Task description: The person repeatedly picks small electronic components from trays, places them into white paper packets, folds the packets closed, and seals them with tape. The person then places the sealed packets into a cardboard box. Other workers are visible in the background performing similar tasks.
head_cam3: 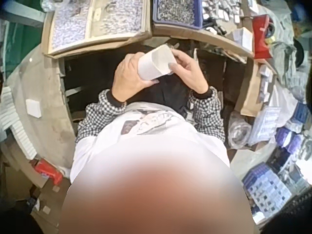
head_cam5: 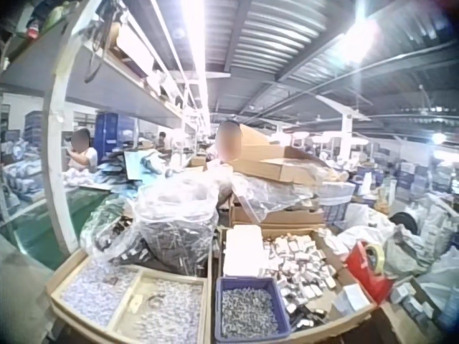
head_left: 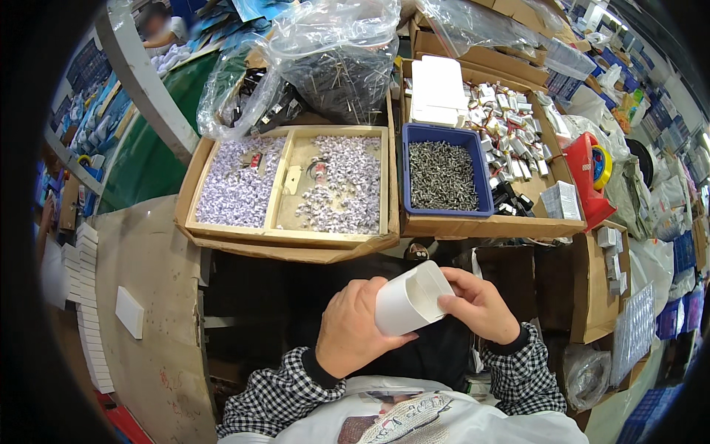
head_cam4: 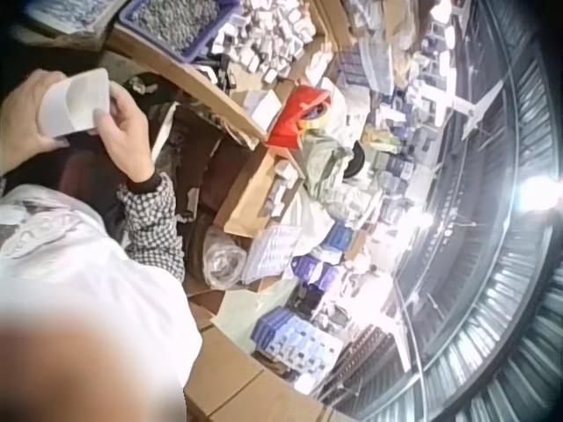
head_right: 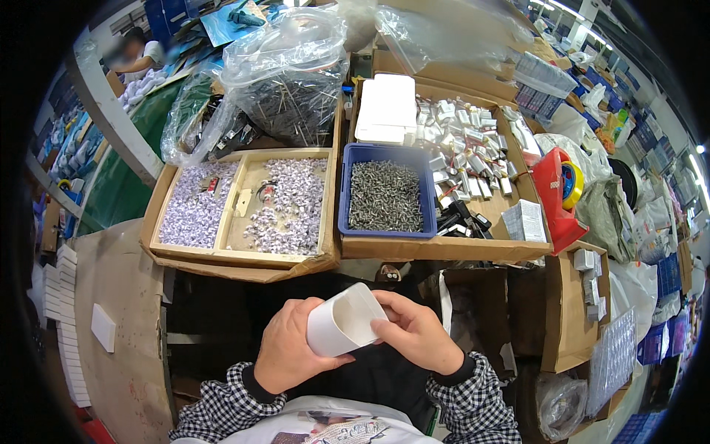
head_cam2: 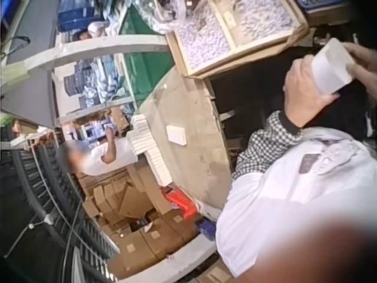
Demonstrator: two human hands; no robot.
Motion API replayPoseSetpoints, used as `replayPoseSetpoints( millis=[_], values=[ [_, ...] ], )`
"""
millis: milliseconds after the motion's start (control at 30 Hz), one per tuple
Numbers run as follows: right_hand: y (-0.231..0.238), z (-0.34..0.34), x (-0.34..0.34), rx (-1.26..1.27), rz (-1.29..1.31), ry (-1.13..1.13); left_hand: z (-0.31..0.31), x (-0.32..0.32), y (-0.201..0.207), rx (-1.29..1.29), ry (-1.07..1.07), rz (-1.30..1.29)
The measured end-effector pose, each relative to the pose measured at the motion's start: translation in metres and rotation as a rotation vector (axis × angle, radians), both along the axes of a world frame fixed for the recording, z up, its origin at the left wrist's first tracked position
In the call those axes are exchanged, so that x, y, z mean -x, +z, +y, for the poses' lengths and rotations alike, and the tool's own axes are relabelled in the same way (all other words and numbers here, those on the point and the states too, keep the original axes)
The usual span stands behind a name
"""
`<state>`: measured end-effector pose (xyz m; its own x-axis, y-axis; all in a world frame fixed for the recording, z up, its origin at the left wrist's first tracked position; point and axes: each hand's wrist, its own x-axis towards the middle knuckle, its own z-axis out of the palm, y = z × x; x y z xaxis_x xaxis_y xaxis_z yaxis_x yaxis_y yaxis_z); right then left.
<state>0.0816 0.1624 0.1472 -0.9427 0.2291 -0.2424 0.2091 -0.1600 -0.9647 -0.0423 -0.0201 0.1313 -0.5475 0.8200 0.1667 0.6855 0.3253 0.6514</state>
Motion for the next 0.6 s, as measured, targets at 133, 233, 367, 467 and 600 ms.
replayPoseSetpoints(
  millis=[133,233,367,467,600],
  values=[
    [-0.017,-0.019,-0.005,0.181,0.143,0.026,0.007,-0.002,-0.008,-0.083,0.136,0.020],
    [-0.033,-0.033,-0.006,0.150,0.043,-0.068,0.010,-0.009,-0.016,-0.039,0.139,-0.003],
    [-0.042,-0.024,-0.010,0.148,0.059,-0.077,0.006,-0.005,-0.029,-0.191,0.048,-0.124],
    [-0.040,-0.011,-0.014,0.114,-0.024,-0.042,0.003,-0.003,-0.040,-0.246,0.057,-0.564],
    [-0.040,-0.002,-0.017,0.118,-0.019,-0.023,0.001,-0.008,-0.050,-0.295,0.104,-0.829]
  ],
)
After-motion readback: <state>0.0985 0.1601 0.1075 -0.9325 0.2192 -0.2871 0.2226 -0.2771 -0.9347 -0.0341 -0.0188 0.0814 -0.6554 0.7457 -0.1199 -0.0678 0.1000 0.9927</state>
